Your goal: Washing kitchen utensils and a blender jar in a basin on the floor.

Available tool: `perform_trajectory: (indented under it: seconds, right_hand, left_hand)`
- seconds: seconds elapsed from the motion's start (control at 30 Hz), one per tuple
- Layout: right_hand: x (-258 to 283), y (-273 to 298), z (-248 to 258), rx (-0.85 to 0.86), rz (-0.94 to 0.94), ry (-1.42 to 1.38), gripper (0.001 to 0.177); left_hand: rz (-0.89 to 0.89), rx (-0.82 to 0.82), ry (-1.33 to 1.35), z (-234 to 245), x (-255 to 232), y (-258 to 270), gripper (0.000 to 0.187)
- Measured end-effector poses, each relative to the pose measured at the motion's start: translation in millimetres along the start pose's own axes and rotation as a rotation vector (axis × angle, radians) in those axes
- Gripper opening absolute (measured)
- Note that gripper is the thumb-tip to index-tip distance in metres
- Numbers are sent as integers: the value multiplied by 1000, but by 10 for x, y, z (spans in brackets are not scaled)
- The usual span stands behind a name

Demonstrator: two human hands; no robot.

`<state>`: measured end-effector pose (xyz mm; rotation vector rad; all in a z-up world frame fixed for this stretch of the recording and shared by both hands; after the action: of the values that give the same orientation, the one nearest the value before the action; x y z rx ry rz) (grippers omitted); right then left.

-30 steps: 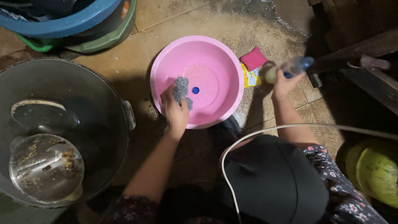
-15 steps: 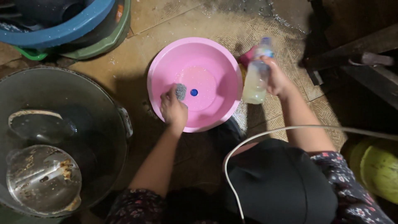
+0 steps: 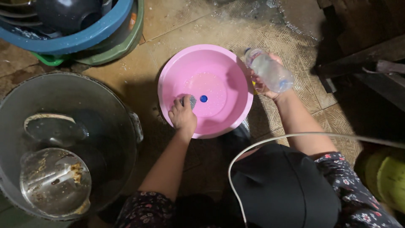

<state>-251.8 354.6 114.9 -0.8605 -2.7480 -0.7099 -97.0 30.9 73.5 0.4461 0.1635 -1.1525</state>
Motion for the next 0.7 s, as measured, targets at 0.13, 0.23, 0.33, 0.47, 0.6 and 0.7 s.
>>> perform_trajectory:
  seconds: [0.13, 0.23, 0.33, 0.47, 0.6, 0.7]
  right_hand:
    - [92, 35, -93, 24, 81, 38, 67]
    - [155, 63, -202, 23, 113, 27, 65]
    - [167, 66, -233, 53, 111, -5, 63]
    - [188, 68, -196, 63, 112, 11, 59]
    - [190, 90, -217, -11, 110, 76, 59]
    - [187, 107, -252, -54, 128, 122, 57]
  left_hand:
    - [-39, -34, -1, -21, 18, 6, 73]
    - [-31, -20, -3, 42, -6, -7, 73]
    - [-10, 4, -24, 84, 72, 4, 68]
    - [-24, -35, -88, 24, 289, -11, 60]
    - [8, -18, -78, -12, 340, -35, 53]
    - [24, -6, -99, -195, 450, -114, 45]
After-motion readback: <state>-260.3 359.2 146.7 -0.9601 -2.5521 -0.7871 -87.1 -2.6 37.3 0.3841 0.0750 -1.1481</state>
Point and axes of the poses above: each hand's wrist, its own y-axis away from the middle knuckle, its own z-axis out of the back of the hand, x = y × z, the point moved 1 cm from there along -y, towards the middle knuckle, and after that the axes turned 11 degrees about y, right-handed, at the moved point
